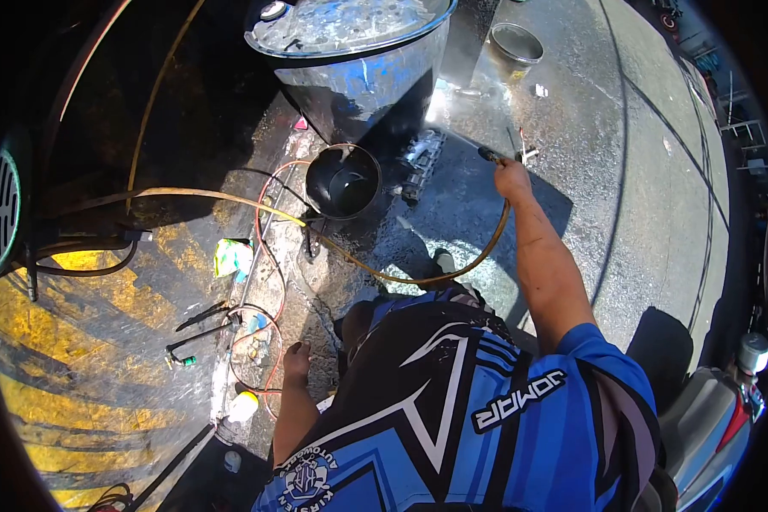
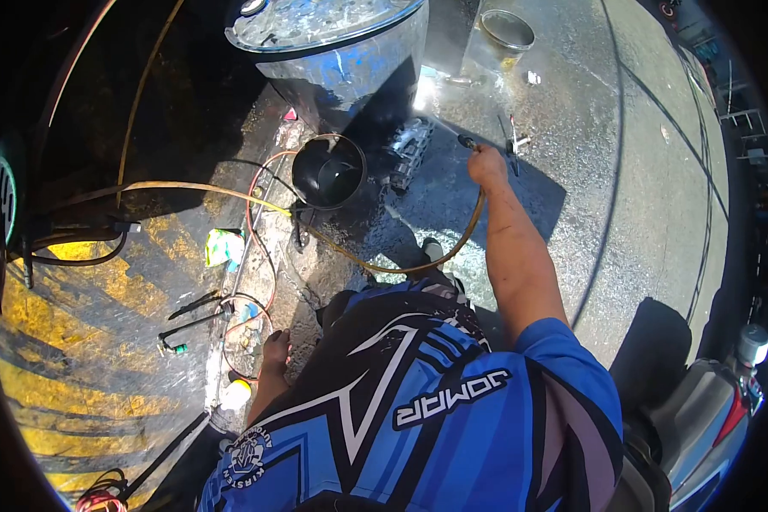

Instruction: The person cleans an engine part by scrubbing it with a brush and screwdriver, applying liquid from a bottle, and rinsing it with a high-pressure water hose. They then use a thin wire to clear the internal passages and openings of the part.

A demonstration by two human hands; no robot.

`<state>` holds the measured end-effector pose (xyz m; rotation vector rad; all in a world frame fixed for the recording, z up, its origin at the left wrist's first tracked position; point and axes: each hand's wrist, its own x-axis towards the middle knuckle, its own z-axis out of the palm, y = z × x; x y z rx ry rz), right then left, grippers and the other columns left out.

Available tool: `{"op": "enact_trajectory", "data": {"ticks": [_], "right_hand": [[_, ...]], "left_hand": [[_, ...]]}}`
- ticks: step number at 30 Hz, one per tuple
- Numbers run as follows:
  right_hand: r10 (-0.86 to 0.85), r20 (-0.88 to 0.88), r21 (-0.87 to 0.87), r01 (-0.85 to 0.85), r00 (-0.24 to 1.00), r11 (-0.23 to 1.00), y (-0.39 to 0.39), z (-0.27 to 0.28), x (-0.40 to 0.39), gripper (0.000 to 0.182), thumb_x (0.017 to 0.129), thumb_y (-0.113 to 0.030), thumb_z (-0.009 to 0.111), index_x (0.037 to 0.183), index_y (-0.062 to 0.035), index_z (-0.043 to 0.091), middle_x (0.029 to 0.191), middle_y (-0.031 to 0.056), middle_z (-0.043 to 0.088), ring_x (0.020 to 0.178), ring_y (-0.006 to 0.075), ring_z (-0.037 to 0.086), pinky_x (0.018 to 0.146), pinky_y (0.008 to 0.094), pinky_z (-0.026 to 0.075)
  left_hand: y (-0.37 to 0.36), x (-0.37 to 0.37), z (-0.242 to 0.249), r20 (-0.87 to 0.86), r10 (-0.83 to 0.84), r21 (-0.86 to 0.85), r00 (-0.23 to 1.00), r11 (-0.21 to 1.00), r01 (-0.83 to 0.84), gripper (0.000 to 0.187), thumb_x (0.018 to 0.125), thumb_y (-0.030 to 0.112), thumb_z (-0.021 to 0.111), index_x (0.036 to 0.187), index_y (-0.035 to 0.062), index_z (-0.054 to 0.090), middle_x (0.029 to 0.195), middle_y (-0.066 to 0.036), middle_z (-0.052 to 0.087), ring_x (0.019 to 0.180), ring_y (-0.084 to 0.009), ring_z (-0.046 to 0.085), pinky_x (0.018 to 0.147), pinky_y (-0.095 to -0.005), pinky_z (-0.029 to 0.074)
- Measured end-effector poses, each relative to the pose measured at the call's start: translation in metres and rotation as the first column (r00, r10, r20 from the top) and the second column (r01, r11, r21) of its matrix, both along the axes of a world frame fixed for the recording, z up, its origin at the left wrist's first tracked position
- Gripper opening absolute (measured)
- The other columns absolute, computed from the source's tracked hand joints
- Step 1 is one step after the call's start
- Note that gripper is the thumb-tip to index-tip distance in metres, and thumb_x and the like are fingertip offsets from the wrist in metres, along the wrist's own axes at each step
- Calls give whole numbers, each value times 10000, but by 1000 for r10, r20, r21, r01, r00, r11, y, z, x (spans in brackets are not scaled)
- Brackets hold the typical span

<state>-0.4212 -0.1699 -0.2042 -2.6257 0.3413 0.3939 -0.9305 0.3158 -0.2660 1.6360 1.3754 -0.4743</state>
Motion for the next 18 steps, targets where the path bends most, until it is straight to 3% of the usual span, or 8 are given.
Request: {"op": "enact_trajectory", "data": {"ticks": [3,6,10,12,14,15,16,18], "right_hand": [[-55,33,19,54,998,998,19,1,-26,363,938,-260,514,1206,-87,689,1162,221,685,1109,394,646,963,451,509],[-147,59,66,143,987,988,58,-6,-60,372,935,-249,517,1226,-80,678,1154,238,682,1108,399,644,967,449,507],[-293,64,144,282,954,948,136,-22,-137,389,944,-254,517,1255,-61,649,1164,246,676,1118,409,635,979,457,500],[-341,8,170,334,940,927,188,-23,-188,404,945,-245,515,1283,-44,609,1156,265,671,1104,436,633,977,481,497],[-345,-82,191,354,935,916,234,-43,-236,440,950,-237,505,1353,-62,531,1145,285,665,1090,463,629,964,504,498],[-351,-84,215,360,933,908,256,-57,-261,451,955,-236,490,1379,-80,490,1111,297,670,1059,470,641,939,513,507],[-355,-80,242,364,931,899,276,-65,-284,466,960,-236,474,1405,-98,450,1077,309,674,1029,476,653,914,523,516],[-389,-94,271,400,916,876,310,-73,-322,492,970,-259,486,1432,-108,414,1008,292,687,943,474,672,863,534,529]], "left_hand": [[18,20,31,-85,-31,-61,996,998,26,641,898,362,713,1363,-48,552,1277,-238,640,1116,-320,646,929,-396,510],[98,2,-16,12,-147,-3,989,989,147,643,904,367,715,1361,-54,550,1271,-224,646,1090,-314,656,920,-400,515],[193,22,-17,33,-215,-56,976,975,217,628,902,357,725,1343,-60,564,1273,-228,645,1130,-314,637,958,-404,491],[246,28,-24,-4,-439,64,899,897,438,631,912,360,703,1349,-70,555,1266,-242,647,1111,-333,649,956,-406,484],[272,49,13,-53,-563,96,825,819,565,631,909,346,701,1354,-74,547,1255,-253,648,1129,-319,639,962,-393,481],[261,65,56,-73,-456,41,887,887,459,621,908,339,699,1339,-83,553,1221,-257,661,1113,-312,643,960,-393,487],[296,57,31,-12,-544,146,839,829,540,600,912,323,695,1322,-93,558,1180,-254,675,1047,-291,670,911,-377,509],[328,54,25,31,-521,143,853,847,512,601,915,304,691,1331,-102,540,1178,-258,671,1007,-278,684,879,-365,523]]}}
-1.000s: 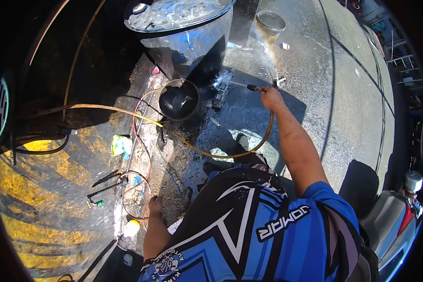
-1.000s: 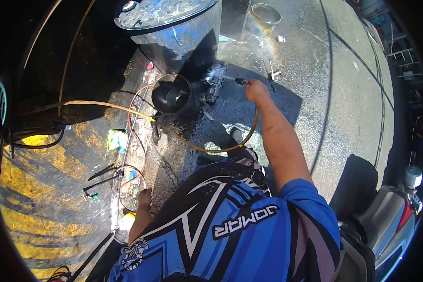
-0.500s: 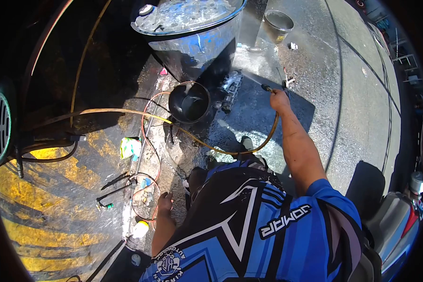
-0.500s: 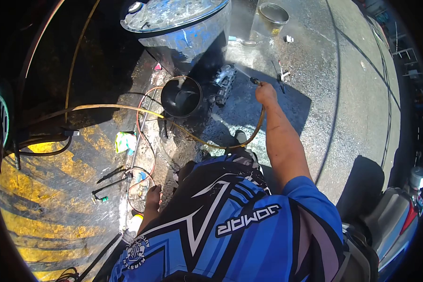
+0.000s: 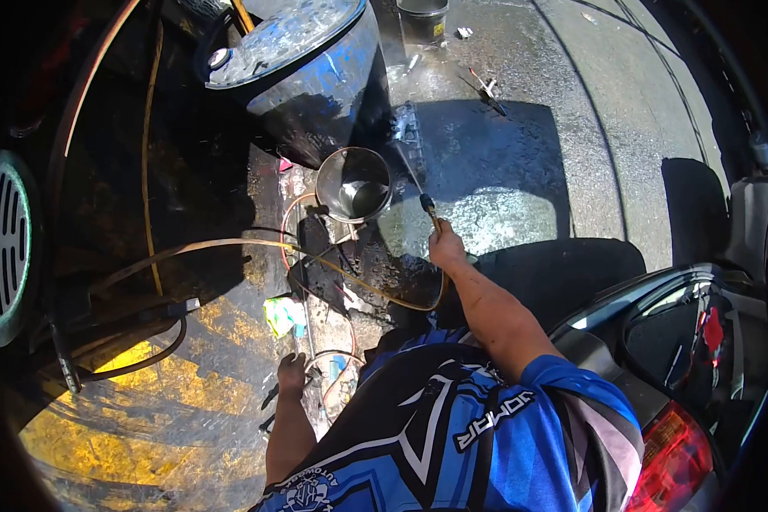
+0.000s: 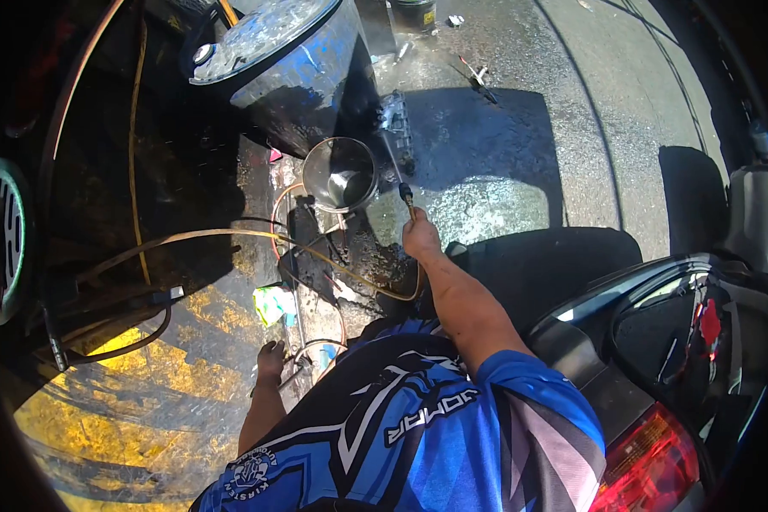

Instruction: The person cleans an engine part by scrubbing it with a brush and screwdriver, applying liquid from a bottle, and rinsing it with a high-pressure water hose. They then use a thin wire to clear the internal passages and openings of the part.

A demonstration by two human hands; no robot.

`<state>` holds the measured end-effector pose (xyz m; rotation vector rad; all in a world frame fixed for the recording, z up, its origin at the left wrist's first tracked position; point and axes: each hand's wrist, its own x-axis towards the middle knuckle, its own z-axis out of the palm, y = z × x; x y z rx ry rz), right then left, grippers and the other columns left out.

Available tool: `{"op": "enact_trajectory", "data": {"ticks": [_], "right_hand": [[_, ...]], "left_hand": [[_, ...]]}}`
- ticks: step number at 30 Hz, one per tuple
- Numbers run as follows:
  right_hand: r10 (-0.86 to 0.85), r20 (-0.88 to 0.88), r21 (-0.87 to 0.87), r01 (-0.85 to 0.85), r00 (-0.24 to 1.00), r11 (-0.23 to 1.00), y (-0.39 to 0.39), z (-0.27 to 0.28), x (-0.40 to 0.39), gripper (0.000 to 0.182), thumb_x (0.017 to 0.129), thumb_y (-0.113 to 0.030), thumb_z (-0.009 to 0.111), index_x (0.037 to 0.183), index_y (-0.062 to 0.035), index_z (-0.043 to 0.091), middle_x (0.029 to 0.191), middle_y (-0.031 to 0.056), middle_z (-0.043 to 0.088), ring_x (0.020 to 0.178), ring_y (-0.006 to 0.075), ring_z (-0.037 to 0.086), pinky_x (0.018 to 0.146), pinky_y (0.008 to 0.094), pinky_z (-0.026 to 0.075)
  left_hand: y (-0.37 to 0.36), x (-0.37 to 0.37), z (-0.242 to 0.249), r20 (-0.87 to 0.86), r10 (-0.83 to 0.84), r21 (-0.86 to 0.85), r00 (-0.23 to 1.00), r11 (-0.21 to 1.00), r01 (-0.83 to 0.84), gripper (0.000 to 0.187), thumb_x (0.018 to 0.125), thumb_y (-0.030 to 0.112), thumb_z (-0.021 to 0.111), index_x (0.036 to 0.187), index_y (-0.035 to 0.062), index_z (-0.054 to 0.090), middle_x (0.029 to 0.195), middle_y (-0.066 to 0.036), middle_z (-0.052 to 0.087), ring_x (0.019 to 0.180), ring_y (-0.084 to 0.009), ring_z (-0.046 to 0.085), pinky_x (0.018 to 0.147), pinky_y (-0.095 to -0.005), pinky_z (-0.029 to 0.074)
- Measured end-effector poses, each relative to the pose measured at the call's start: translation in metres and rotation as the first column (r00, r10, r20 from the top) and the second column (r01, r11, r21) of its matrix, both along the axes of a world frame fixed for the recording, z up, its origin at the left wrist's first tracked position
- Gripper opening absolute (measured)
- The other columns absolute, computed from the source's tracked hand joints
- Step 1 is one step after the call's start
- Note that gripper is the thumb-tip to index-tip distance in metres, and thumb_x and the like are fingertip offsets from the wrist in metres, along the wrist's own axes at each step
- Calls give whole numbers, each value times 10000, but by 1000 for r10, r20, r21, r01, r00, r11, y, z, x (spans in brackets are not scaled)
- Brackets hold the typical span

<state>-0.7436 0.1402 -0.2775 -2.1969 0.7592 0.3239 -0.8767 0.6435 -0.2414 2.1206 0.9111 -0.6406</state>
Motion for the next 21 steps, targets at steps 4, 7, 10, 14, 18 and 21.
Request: {"op": "enact_trajectory", "data": {"ticks": [4,7,10,14,18,21], "right_hand": [[-91,-65,54,94,994,994,35,-25,-51,487,958,-274,516,1426,-157,451,998,248,693,906,457,671,814,539,530],[-136,1,21,136,991,991,48,-50,-79,487,951,-283,542,1424,-203,455,895,227,694,829,437,683,744,525,537],[-202,74,40,199,977,979,56,-60,-93,495,948,-257,550,1426,-196,441,913,218,694,825,427,683,744,520,537],[-225,111,85,217,968,973,64,-65,-100,472,950,-251,546,1412,-200,458,881,216,694,814,427,682,709,537,511],[-345,142,165,322,928,932,74,-55,-89,470,953,-253,548,1407,-174,459,995,227,698,917,428,684,802,505,529],[-406,8,231,394,914,890,81,-21,-73,482,954,-254,548,1415,-147,454,1118,242,675,1045,436,654,916,497,509]], "left_hand": [[-7,0,41,-67,-47,-1,997,999,47,638,914,293,689,1372,-106,493,1218,-259,658,1023,-278,691,884,-360,532],[16,-12,22,-87,-204,44,975,977,208,643,912,310,691,1353,-119,506,1243,-282,642,1107,-317,667,947,-378,511],[9,-6,32,-131,-304,33,944,950,311,650,911,312,699,1350,-125,501,1266,-287,628,1129,-330,650,948,-403,526],[-40,15,64,-112,-328,-42,938,945,326,645,909,281,719,1386,-80,479,1210,-246,654,1030,-304,665,828,-408,584],[-85,38,38,17,-637,5,770,771,637,607,918,362,694,1336,-54,549,1186,-239,678,1065,-311,678,942,-395,515],[-152,45,33,150,-741,-156,655,636,756,576,926,370,677,1325,-30,567,1191,-236,681,1093,-324,674,941,-392,518]]}}
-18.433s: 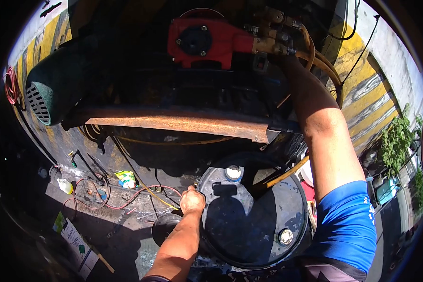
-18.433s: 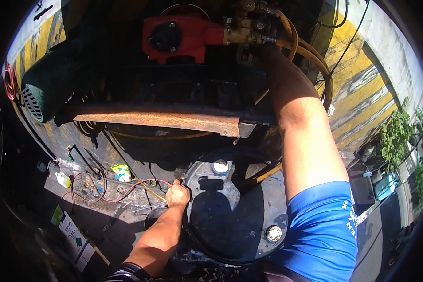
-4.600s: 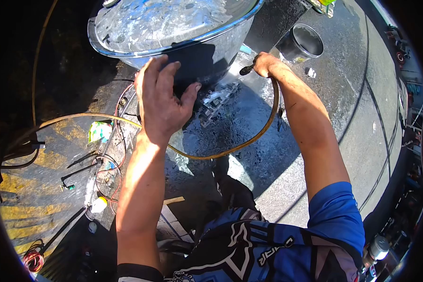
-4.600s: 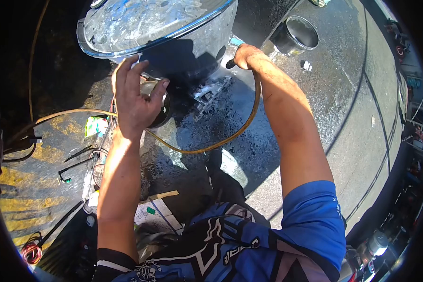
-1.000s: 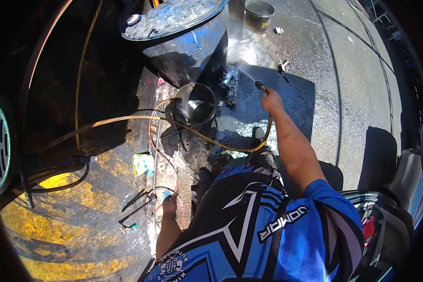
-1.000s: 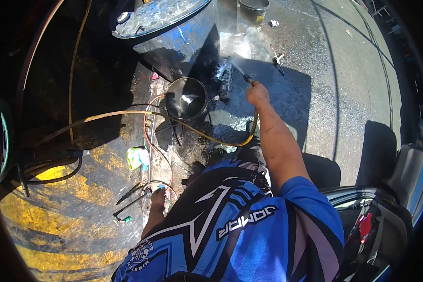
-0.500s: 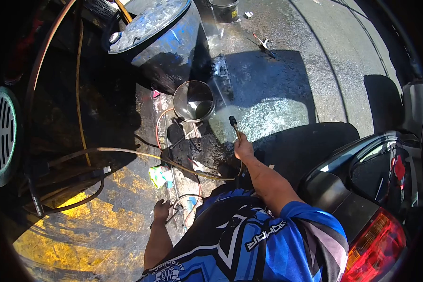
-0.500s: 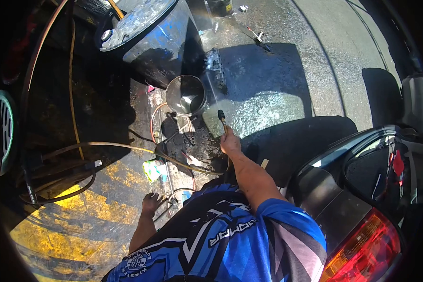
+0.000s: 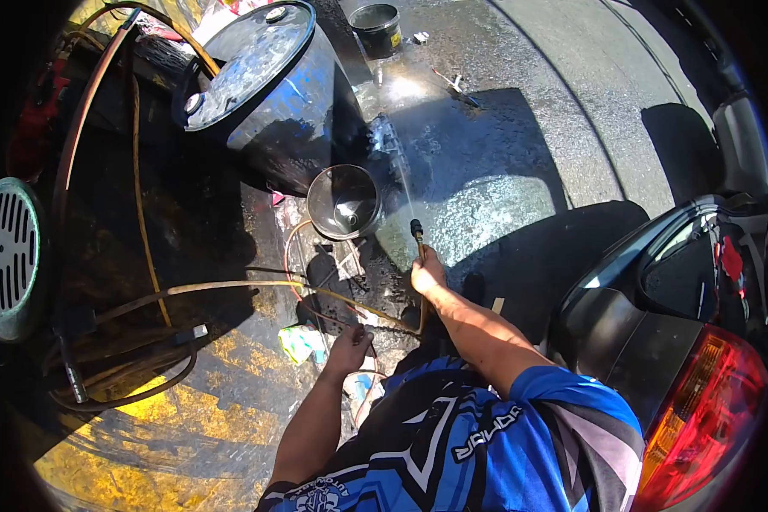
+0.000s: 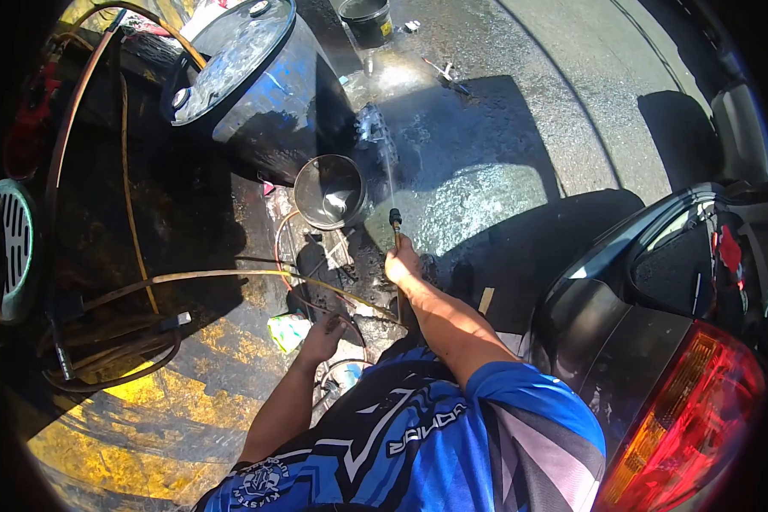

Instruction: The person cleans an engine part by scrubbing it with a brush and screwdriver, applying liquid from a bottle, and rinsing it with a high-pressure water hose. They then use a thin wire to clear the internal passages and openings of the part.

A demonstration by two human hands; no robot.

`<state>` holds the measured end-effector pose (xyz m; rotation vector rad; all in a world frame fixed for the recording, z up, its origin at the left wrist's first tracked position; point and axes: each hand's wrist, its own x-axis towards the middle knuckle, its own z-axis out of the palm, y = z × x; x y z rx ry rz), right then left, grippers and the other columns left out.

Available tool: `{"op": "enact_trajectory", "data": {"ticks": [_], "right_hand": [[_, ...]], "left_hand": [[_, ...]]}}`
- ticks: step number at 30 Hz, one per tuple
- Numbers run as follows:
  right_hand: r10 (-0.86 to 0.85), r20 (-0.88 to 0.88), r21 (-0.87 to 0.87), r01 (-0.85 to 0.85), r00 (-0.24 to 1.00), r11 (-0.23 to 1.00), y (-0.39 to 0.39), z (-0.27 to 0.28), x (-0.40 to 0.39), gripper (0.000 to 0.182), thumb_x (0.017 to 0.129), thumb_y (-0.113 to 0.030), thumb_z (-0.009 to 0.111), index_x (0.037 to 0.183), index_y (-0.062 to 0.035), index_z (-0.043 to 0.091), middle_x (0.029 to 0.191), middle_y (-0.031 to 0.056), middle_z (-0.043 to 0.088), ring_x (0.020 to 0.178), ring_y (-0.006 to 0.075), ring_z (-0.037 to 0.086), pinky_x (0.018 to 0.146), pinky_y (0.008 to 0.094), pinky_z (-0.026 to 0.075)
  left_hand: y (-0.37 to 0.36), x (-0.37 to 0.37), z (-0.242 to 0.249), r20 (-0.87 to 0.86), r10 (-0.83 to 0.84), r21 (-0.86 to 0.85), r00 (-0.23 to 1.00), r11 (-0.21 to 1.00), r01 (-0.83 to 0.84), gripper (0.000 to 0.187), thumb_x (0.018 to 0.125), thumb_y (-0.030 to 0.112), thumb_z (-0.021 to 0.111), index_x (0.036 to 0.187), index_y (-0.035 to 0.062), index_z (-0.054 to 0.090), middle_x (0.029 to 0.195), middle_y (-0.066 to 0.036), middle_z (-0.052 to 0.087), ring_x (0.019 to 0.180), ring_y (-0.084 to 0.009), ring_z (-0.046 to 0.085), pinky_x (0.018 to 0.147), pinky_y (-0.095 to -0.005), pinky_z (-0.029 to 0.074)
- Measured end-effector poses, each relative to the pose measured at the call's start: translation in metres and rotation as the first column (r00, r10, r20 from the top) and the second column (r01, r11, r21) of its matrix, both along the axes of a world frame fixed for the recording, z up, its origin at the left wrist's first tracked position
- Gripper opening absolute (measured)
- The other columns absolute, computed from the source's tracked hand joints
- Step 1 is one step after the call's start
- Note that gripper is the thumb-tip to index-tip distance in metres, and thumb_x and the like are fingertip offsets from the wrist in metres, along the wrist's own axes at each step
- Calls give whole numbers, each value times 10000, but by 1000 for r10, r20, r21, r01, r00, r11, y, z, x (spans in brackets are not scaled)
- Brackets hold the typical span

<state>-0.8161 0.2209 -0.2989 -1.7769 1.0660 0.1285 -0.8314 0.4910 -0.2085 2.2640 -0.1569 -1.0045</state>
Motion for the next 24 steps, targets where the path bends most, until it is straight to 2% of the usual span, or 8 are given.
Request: {"op": "enact_trajectory", "data": {"ticks": [3,13,17,19,21,22,23,24], "right_hand": [[-78,-22,77,80,997,994,-1,10,8,464,952,-247,540,1397,-140,468,1185,238,659,1111,417,639,960,486,495],[-120,-1,108,120,993,987,2,11,28,469,948,-194,552,1393,-56,502,1174,233,662,1066,357,661,911,419,508],[-58,139,-55,67,989,996,25,18,39,460,958,-210,544,1386,-46,505,1160,242,664,1063,366,661,917,431,505],[-57,145,4,57,988,998,36,43,51,481,957,-201,566,1392,-19,475,1130,258,658,1036,371,666,918,416,505],[-133,238,2,137,962,991,55,50,63,498,949,-179,585,1403,-21,456,1112,254,661,1018,328,672,902,393,508],[-158,292,48,150,943,987,63,55,70,505,948,-165,589,1410,-24,441,1099,238,661,993,300,665,888,375,508],[-181,344,96,157,921,983,70,60,80,514,947,-150,593,1418,-27,427,1087,223,661,969,272,659,875,356,508],[-222,398,202,151,890,968,75,76,90,518,955,-117,577,1433,-29,395,1023,173,664,882,245,643,822,330,509]], "left_hand": [[-63,13,25,-28,-202,-117,979,973,198,553,949,368,647,1329,-25,561,1210,-231,676,1115,-310,670,958,-381,513],[-93,22,0,57,-240,-136,969,960,246,602,965,439,595,1358,-13,538,1246,-255,649,1190,-349,630,997,-396,490],[-82,26,-5,63,-133,-236,989,961,144,495,1006,372,546,1310,-18,572,1252,-233,640,1175,-331,628,974,-372,488],[-84,33,9,47,-92,-232,995,967,101,430,1025,352,499,1271,13,593,1166,-205,662,1110,-316,643,934,-380,494],[-81,40,1,100,-5,-200,995,979,25,419,1031,350,481,1260,17,591,1120,-184,672,1065,-299,654,922,-384,496],[-77,47,0,245,-66,-297,967,945,140,394,1037,326,477,1244,9,585,1075,-167,682,1012,-289,665,899,-378,506],[-77,49,-2,17,142,-382,990,916,-125,336,1043,285,473,1199,9,586,1003,-155,689,941,-296,677,839,-377,524],[-79,54,4,30,242,-356,970,909,-216,302,1046,263,472,1163,9,584,958,-166,680,911,-306,677,805,-385,525]]}}
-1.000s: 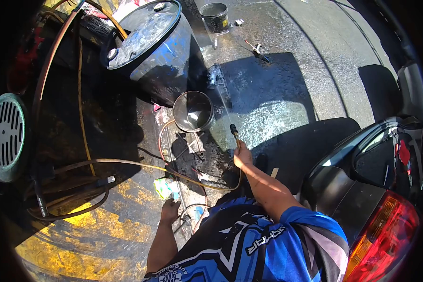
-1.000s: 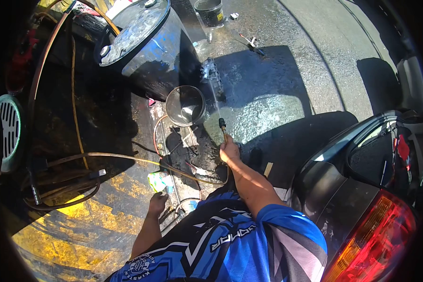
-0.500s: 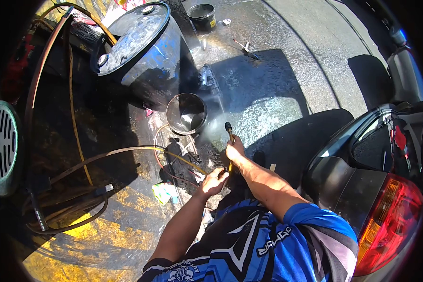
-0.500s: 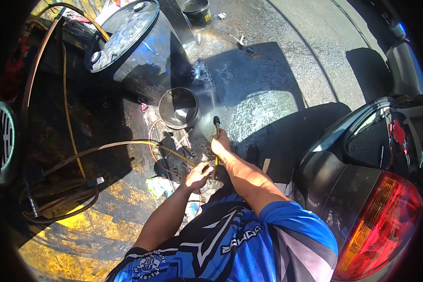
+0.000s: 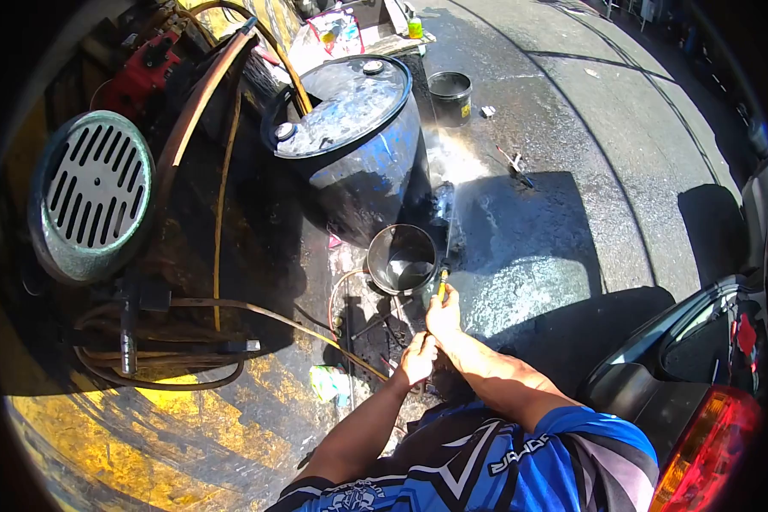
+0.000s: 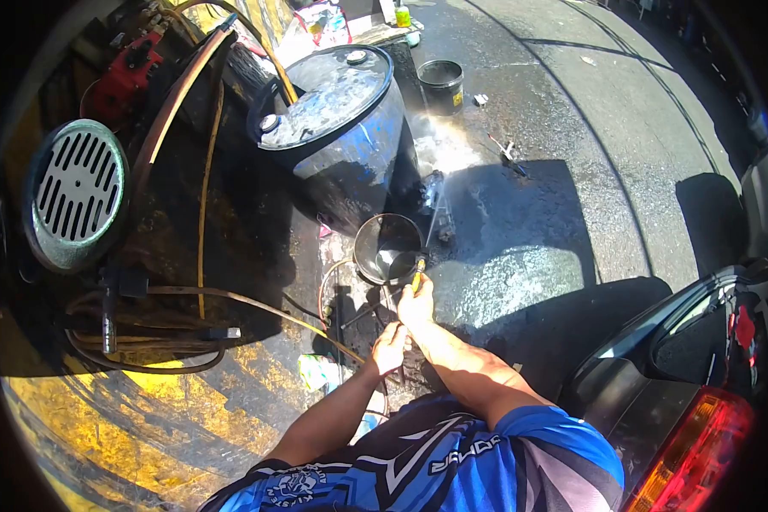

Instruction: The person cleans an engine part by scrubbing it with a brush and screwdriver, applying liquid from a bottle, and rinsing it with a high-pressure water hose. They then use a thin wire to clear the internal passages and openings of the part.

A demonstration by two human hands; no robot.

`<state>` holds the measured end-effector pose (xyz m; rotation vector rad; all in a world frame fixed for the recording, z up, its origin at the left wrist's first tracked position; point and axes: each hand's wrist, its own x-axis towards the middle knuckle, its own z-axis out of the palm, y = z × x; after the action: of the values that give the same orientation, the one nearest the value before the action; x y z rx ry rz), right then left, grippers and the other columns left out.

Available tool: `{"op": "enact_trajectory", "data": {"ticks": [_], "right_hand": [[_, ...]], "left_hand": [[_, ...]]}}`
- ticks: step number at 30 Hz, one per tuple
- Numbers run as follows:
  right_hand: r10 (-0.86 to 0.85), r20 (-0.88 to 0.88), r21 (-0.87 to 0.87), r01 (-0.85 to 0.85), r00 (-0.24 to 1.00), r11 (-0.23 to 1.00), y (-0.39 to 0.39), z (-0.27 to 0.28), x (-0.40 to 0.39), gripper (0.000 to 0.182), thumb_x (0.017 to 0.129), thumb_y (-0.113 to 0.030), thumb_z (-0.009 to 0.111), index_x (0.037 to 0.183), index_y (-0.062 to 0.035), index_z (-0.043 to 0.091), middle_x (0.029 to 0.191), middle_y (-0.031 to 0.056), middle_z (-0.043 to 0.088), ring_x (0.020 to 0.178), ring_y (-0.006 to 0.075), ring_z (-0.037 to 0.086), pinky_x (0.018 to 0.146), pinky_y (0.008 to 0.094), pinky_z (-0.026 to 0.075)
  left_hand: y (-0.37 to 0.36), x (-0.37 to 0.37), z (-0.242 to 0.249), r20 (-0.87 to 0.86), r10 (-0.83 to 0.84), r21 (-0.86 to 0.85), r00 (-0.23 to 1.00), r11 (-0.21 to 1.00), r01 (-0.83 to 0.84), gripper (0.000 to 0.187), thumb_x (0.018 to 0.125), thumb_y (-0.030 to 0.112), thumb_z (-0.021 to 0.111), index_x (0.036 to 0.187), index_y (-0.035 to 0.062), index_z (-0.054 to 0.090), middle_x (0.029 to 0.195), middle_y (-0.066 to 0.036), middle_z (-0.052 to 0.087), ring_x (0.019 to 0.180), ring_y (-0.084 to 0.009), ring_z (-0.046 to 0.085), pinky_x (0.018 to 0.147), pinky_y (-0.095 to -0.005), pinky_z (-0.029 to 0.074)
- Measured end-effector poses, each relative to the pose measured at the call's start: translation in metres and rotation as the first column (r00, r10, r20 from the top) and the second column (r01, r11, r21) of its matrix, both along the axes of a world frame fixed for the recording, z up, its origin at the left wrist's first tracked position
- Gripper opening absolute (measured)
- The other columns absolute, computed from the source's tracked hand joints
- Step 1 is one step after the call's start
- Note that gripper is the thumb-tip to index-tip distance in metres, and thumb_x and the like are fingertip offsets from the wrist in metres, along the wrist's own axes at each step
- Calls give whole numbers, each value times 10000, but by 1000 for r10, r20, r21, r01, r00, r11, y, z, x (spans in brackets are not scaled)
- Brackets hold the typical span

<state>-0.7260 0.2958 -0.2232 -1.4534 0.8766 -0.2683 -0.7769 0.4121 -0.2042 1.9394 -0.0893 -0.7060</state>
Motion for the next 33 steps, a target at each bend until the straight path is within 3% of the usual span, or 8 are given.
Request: {"op": "enact_trajectory", "data": {"ticks": [2,7,9,13,15,21,29,33], "right_hand": [[-4,108,99,-7,994,995,13,26,24,518,975,-86,542,1451,-95,335,861,83,607,649,163,572,589,299,483],[9,275,459,-140,961,877,5,120,78,602,987,-70,535,1501,-86,221,781,44,572,575,119,537,486,279,465],[178,260,330,-260,949,908,-13,122,100,682,964,-61,578,1523,3,193,922,83,627,795,162,622,721,281,528],[487,421,-323,-375,766,869,-54,134,138,711,894,-108,694,1472,83,326,976,45,604,813,112,596,746,253,500],[657,422,-201,-643,624,739,-83,165,166,674,896,-75,693,1455,79,351,933,29,576,770,91,564,697,229,487],[882,362,-556,-690,300,463,-131,217,311,444,916,-62,666,1316,75,532,871,34,605,728,79,554,669,232,484],[957,245,-602,-749,158,278,-169,211,409,364,886,-75,692,1232,-2,608,879,118,634,733,204,612,665,329,503],[959,267,-510,-831,91,221,-174,227,388,406,869,-106,699,1248,4,602,938,160,661,824,295,662,743,362,529]], "left_hand": [[2,14,15,349,96,84,932,988,-133,367,1038,318,461,1219,20,576,1054,-284,676,1028,-487,634,813,-497,515],[-3,87,102,442,65,219,895,959,-178,400,1033,407,441,1155,67,612,981,-286,683,952,-497,647,785,-540,521],[1,127,125,464,25,228,885,963,-146,384,1036,396,447,1077,61,629,931,-252,694,876,-463,667,740,-539,517],[4,197,172,531,79,225,844,947,-230,329,1016,352,517,987,56,658,876,-220,680,845,-424,667,713,-476,512],[1,232,200,513,80,246,854,940,-236,329,1007,354,530,977,53,660,872,-220,679,847,-419,666,721,-475,511],[-37,339,246,575,-125,455,808,870,-189,363,1013,363,503,1079,45,664,926,-230,685,893,-377,682,767,-437,516],[-40,399,297,520,264,394,813,769,-502,307,996,333,577,1042,54,698,760,-181,676,721,-352,683,680,-425,512],[22,367,318,623,425,459,657,482,-746,350,1024,333,545,1031,12,686,713,-200,639,673,-331,657,643,-420,495]]}}
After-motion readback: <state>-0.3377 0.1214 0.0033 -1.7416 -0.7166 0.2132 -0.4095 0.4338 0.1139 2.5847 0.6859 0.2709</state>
